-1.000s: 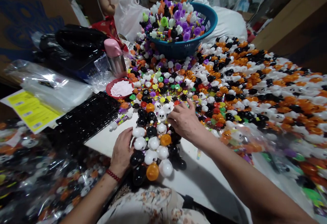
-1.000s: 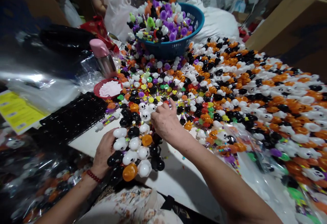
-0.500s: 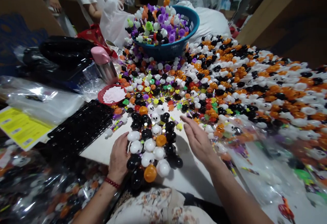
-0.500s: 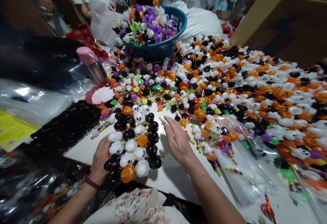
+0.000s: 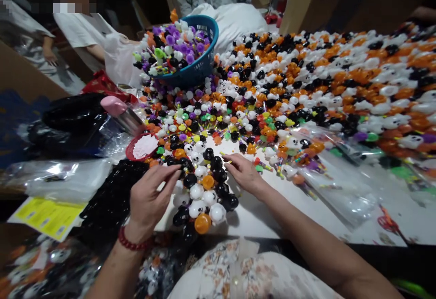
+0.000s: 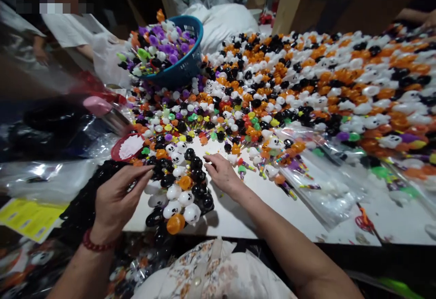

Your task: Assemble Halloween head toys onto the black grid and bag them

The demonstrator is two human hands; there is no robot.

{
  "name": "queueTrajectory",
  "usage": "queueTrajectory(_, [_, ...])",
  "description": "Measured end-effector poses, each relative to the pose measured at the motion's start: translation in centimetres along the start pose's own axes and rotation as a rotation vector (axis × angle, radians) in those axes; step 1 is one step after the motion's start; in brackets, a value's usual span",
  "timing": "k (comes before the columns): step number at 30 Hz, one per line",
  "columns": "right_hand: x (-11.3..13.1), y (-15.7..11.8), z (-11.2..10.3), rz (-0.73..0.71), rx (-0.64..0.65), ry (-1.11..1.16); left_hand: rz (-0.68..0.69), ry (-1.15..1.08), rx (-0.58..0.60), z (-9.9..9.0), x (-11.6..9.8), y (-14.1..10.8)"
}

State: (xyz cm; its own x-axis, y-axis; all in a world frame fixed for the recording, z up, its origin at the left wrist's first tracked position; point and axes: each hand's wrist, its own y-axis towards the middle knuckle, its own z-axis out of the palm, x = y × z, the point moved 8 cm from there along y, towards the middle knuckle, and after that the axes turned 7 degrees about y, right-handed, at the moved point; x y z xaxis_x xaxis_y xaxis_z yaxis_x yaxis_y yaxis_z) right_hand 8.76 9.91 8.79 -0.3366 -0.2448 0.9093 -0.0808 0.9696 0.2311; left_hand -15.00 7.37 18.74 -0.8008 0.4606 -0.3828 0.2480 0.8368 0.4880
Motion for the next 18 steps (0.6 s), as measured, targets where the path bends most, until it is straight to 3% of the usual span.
queueTrajectory(2, [-1.0, -0.4, 0.6, 0.051, 0.016, 0.005, 0.256, 0.074, 0.291, 2.0, -3.3, 3.4])
queueTrajectory(3, [-1.4, -0.6, 0.9, 0.071, 0.032, 0.009, 0.357, 0.102, 0.379, 2.9, -4.4, 4.6])
queueTrajectory(7, [-2.3, -1.1, 2.7, 0.106, 0.141, -0.004, 0.555, 0.110, 0.687, 7.1, -6.1, 7.0])
queueTrajectory(11, [-3.2, -0.9, 4.1, 0.092, 0.202, -0.088, 0.545, 0.077, 0.840, 9.2, -6.2, 7.5])
queueTrajectory(18, [-3.2, 0.2, 4.8, 0.021, 0.298, -0.124, 0.516, 0.077, 0.933, 9.8, -5.7, 7.4])
